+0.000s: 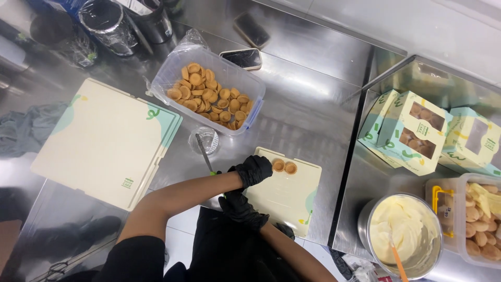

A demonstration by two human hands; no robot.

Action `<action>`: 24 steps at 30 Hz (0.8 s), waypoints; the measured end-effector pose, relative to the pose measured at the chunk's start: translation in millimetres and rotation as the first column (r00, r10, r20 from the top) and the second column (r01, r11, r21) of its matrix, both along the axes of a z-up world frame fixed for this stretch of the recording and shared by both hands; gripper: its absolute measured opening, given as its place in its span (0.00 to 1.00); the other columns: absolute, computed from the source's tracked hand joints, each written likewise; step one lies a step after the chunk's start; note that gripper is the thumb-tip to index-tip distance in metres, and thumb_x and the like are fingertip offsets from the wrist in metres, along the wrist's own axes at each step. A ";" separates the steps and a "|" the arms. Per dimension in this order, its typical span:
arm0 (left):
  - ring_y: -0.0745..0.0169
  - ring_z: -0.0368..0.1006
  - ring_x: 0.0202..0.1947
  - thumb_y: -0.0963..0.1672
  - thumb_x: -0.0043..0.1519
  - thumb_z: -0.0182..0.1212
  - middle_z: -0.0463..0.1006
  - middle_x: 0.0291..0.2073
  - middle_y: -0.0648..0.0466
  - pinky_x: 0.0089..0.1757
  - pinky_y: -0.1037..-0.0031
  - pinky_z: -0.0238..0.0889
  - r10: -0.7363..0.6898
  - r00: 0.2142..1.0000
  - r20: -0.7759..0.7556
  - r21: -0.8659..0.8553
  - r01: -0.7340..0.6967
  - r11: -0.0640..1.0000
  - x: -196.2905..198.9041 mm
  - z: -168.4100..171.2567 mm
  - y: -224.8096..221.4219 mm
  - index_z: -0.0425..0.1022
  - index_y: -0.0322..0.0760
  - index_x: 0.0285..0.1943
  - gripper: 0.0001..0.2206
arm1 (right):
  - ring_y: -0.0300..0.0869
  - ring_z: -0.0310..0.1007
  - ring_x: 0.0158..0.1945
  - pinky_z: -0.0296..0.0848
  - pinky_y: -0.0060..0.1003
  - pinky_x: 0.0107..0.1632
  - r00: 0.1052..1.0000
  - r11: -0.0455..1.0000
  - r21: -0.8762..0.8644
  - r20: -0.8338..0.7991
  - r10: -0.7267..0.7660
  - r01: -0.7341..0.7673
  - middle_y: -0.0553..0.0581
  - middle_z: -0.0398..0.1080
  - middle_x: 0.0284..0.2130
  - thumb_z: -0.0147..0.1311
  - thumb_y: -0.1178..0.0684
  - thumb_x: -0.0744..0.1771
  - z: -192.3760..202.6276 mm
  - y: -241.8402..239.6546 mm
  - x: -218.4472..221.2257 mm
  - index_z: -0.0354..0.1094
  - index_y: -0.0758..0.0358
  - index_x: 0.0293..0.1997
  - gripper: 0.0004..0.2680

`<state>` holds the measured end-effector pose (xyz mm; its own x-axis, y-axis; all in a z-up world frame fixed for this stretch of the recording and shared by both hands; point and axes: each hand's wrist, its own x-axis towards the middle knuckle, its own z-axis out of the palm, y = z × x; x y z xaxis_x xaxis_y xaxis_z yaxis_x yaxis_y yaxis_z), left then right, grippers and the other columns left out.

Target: Packaging small pastry shells from a storage container into cardboard trays and boxes using an offset spatula.

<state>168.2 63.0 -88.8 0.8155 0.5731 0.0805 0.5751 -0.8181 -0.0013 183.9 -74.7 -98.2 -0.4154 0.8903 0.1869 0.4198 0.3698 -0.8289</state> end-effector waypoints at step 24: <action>0.43 0.79 0.44 0.41 0.59 0.59 0.82 0.42 0.42 0.43 0.55 0.73 0.686 0.725 0.068 0.033 -0.689 0.724 -194.6 33.3 259.5 0.84 0.36 0.40 0.08 | 0.30 0.57 0.25 0.66 0.27 0.30 0.757 0.726 -0.648 -0.588 -0.285 -0.230 0.52 0.67 0.44 0.44 0.55 0.71 156.0 15.2 30.1 0.50 0.58 0.76 0.21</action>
